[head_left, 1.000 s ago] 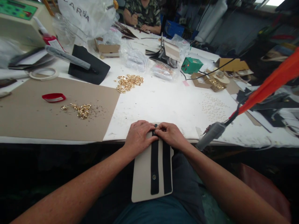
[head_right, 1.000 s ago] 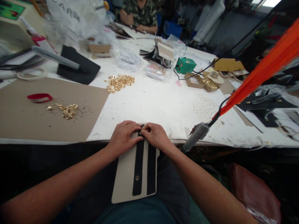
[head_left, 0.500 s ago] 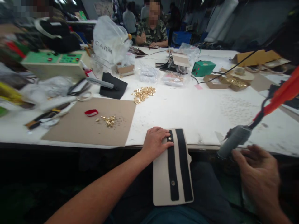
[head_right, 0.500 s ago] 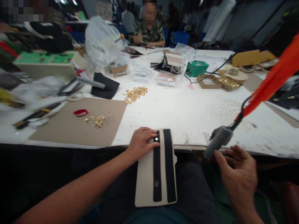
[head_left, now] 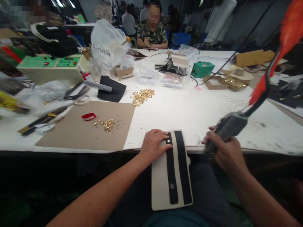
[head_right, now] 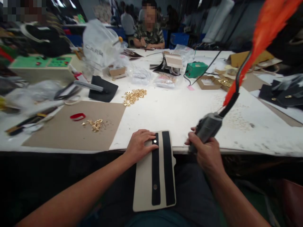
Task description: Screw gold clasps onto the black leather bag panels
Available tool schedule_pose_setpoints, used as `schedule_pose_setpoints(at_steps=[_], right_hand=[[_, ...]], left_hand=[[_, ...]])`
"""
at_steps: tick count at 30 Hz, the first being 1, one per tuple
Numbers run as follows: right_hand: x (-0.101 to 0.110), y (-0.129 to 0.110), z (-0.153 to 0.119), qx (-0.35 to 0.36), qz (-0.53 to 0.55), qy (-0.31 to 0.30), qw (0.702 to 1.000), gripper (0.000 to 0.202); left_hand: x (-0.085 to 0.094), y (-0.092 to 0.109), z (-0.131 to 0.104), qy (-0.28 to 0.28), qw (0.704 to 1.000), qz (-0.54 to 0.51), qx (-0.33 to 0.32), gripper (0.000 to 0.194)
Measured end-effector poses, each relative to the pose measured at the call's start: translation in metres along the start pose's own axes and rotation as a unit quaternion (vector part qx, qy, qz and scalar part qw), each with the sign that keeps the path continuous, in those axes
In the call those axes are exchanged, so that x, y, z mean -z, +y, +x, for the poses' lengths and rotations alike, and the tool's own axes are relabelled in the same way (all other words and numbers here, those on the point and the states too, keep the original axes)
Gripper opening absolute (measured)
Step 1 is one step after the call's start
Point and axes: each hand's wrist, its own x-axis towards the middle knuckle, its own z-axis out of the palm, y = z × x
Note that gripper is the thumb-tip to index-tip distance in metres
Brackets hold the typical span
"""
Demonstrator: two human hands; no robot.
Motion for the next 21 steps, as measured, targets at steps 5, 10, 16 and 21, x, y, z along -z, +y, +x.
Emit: schedule_pose_setpoints(at_steps=[5, 10, 16, 21], right_hand=[[-0.081, -0.026, 0.001, 0.052, 0.2, -0.103, 0.973, 0.033], [-0.118, -0.021, 0.006, 0.111, 0.161, -0.138, 0.971, 0.038], [-0.127, -0.006, 0.009, 0.132, 0.126, -0.163, 0.97, 0.036], [-0.127, -0.002, 0.009, 0.156, 0.09, -0.158, 0.971, 0.033]], left_hand=[[-0.003, -0.006, 0.004, 0.004, 1.0, 0.003, -0.014, 0.035], [-0.004, -0.009, 0.002, 0.004, 1.0, 0.008, -0.021, 0.036], [-0.004, -0.008, 0.002, -0.012, 1.0, 0.008, -0.012, 0.036], [-0.004, -0.008, 0.002, -0.013, 1.0, 0.002, -0.013, 0.033]])
